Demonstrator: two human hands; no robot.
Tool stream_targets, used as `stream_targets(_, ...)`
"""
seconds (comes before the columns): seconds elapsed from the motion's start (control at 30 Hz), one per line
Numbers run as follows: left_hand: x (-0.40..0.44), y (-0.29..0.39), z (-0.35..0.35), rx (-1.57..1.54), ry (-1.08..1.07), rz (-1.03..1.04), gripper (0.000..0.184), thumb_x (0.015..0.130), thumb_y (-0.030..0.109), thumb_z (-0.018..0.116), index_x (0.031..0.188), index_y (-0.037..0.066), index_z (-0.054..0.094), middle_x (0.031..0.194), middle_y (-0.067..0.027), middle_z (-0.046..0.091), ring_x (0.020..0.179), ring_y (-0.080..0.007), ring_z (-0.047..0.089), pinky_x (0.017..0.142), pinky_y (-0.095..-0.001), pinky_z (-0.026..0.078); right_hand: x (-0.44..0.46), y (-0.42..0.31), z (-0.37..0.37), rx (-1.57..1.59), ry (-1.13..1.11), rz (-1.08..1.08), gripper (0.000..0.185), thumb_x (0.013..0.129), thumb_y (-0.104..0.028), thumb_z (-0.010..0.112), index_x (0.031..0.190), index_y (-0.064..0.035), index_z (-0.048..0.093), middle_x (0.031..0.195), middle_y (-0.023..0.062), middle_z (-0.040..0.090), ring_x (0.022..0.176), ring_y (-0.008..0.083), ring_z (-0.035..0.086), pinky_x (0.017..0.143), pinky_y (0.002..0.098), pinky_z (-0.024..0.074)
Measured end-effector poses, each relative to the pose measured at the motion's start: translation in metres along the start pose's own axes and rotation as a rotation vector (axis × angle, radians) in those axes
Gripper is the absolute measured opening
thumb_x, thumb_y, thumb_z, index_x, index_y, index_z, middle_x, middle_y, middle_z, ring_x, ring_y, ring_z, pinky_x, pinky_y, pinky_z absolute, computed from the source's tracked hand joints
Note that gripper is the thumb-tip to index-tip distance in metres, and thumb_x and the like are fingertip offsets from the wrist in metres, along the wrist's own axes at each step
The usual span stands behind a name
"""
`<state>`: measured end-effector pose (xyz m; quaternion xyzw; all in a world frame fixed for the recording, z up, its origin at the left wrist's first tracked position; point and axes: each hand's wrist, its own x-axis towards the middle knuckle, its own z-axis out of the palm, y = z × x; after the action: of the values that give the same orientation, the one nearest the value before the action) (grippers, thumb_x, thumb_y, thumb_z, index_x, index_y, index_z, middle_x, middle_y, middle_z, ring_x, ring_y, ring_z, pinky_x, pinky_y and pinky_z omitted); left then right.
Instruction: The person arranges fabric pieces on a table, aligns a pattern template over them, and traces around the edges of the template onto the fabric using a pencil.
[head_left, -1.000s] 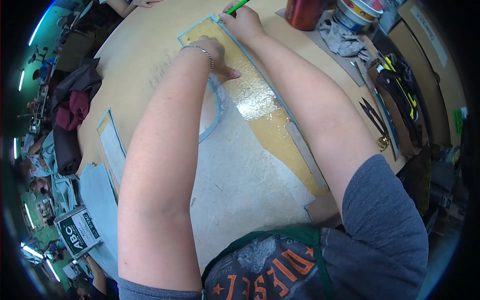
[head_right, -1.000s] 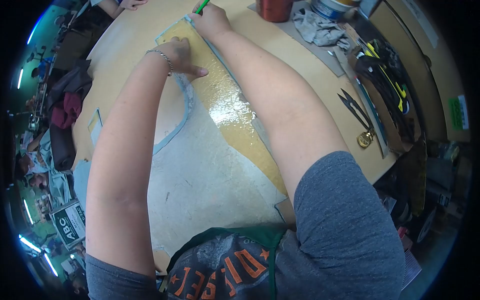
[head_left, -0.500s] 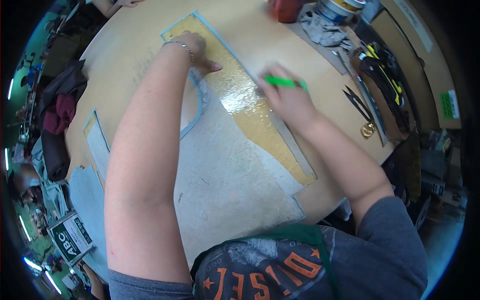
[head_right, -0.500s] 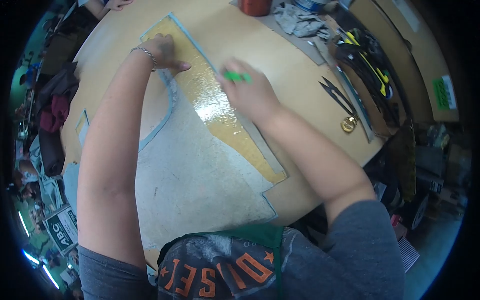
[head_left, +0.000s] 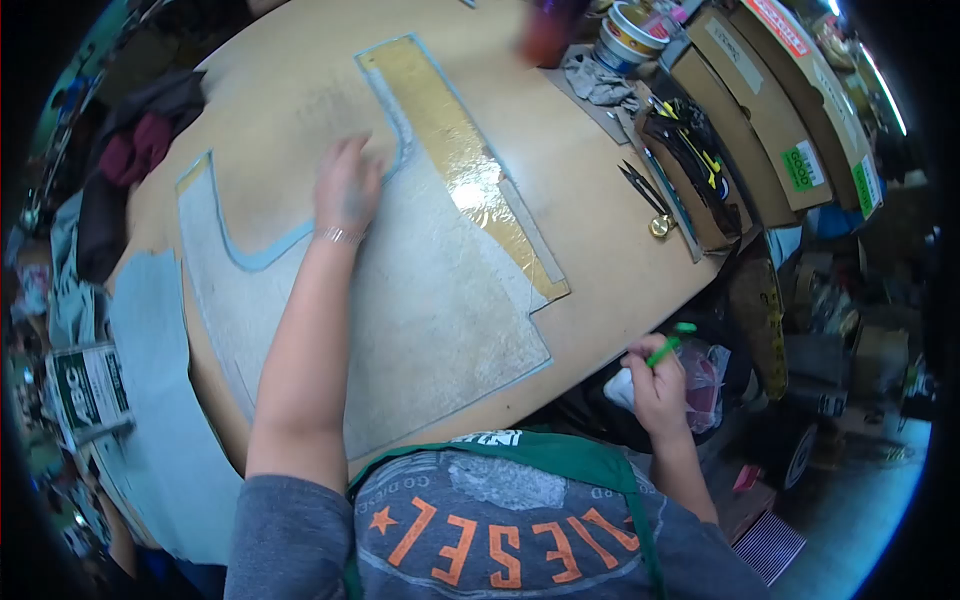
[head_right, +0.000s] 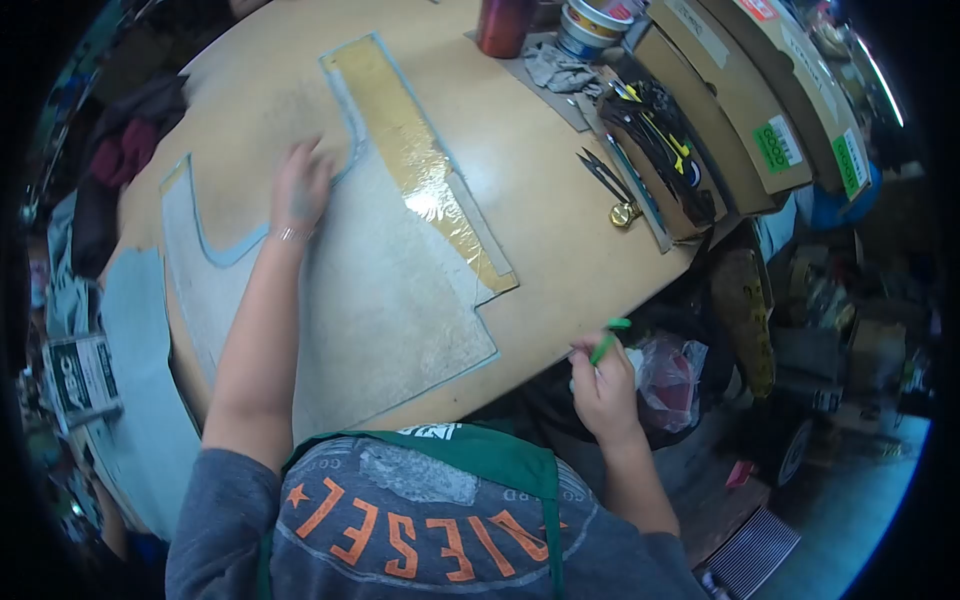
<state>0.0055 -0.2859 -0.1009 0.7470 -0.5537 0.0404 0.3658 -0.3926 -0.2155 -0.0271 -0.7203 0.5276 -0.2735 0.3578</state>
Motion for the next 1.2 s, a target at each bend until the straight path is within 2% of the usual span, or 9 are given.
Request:
stream_targets(0.13, -0.120, -0.039, -0.119, 0.148, 0.106, -0.150, 0.025, 0.078, 0.012, 0.061, 0.099, -0.001, 0.058, 0.094, -0.0168, 0.056, 0.091, -0.0304, 0.053, 0.081, -0.0351, 0.041, 0.038, 0.002, 0.035, -0.101, -0.075, -0.195, 0.012, 0.077, -0.004, 0.050, 0.086, 0.0035, 0.053, 0.078, 0.0181, 0.051, 0.075, 0.0344, 0.052, 0.068, 0.0368, 0.0437)
stream_targets(0.33, -0.257, -0.065, -0.216, 0.088, 0.142, -0.790, 0.037, 0.080, 0.017, 0.061, 0.109, -0.004, 0.052, 0.095, -0.0139, 0.053, 0.081, -0.0197, 0.055, 0.074, -0.0301, 0.045, 0.099, 0.015, 0.090, -0.235, -0.012, -0.204, 0.017, 0.075, -0.011, 0.057, 0.083, 0.0035, 0.055, 0.080, 0.0206, 0.053, 0.077, 0.0346, 0.054, 0.070, 0.0396, 0.0442)
stream_targets(0.57, -0.269, -0.050, -0.194, 0.070, 0.228, -0.841, 0.045, 0.077, 0.021, 0.064, 0.111, -0.005, 0.051, 0.093, -0.0140, 0.054, 0.076, -0.0186, 0.055, 0.071, -0.0298, 0.046, 0.130, 0.009, 0.102, -0.250, -0.020, -0.137, 0.021, 0.072, -0.015, 0.063, 0.078, 0.0033, 0.055, 0.070, 0.0189, 0.057, 0.062, 0.0345, 0.056, 0.062, 0.0412, 0.0457)
stream_targets(0.6, -0.263, -0.051, -0.194, 0.080, 0.199, -0.871, 0.043, 0.077, 0.021, 0.064, 0.108, -0.005, 0.051, 0.091, -0.0134, 0.054, 0.076, -0.0184, 0.055, 0.071, -0.0295, 0.046, 0.138, 0.022, 0.103, -0.263, -0.022, -0.174, 0.024, 0.073, -0.018, 0.066, 0.078, 0.0021, 0.055, 0.064, 0.0128, 0.057, 0.054, 0.0251, 0.055, 0.054, 0.0357, 0.0451)
stream_targets(0.7, -0.257, -0.049, -0.195, 0.002, 0.200, -0.940, 0.037, 0.076, 0.020, 0.064, 0.101, -0.005, 0.052, 0.087, -0.0111, 0.055, 0.076, -0.0171, 0.054, 0.070, -0.0285, 0.045, 0.150, 0.010, 0.092, 0.053, -0.223, 0.036, 0.025, 0.074, -0.020, 0.068, 0.082, 0.0000, 0.054, 0.061, 0.0043, 0.052, 0.053, 0.0136, 0.049, 0.051, 0.0278, 0.0425)
stream_targets(0.73, -0.258, -0.048, -0.192, -0.094, 0.266, -0.944, 0.034, 0.077, 0.019, 0.064, 0.098, -0.004, 0.052, 0.086, -0.0101, 0.055, 0.076, -0.0165, 0.054, 0.070, -0.0281, 0.044, 0.155, 0.008, 0.087, 0.104, -0.317, 0.087, 0.027, 0.075, -0.019, 0.068, 0.088, -0.0015, 0.052, 0.067, -0.0003, 0.049, 0.059, 0.0070, 0.045, 0.052, 0.0218, 0.0396)
stream_targets(0.97, -0.267, -0.031, -0.168, -0.523, 0.493, -0.671, 0.020, 0.083, 0.010, 0.054, 0.097, -0.003, 0.049, 0.091, -0.0074, 0.056, 0.078, -0.0131, 0.053, 0.071, -0.0261, 0.043, 0.153, 0.017, 0.049, 0.217, -0.524, 0.057, 0.034, 0.076, -0.006, 0.064, 0.105, -0.0002, 0.048, 0.084, 0.0033, 0.055, 0.074, 0.0095, 0.052, 0.068, 0.0218, 0.0434)
stream_targets(1.07, -0.262, -0.031, -0.180, -0.428, 0.231, -0.903, 0.018, 0.084, 0.007, 0.049, 0.100, -0.002, 0.049, 0.094, -0.0096, 0.054, 0.085, -0.0170, 0.053, 0.078, -0.0277, 0.042, 0.148, 0.018, 0.044, 0.257, -0.508, 0.094, 0.032, 0.077, -0.002, 0.061, 0.105, -0.0002, 0.048, 0.086, 0.0041, 0.057, 0.076, 0.0098, 0.053, 0.068, 0.0224, 0.0442)
stream_targets(1.2, -0.280, -0.056, -0.178, 0.075, 0.141, -0.574, 0.025, 0.081, 0.005, 0.050, 0.105, -0.001, 0.049, 0.098, -0.0135, 0.051, 0.094, -0.0240, 0.050, 0.083, -0.0313, 0.039, 0.150, 0.029, 0.042, 0.307, -0.488, 0.124, 0.031, 0.077, -0.002, 0.060, 0.105, -0.0005, 0.048, 0.084, 0.0034, 0.057, 0.074, 0.0096, 0.053, 0.066, 0.0227, 0.0445)
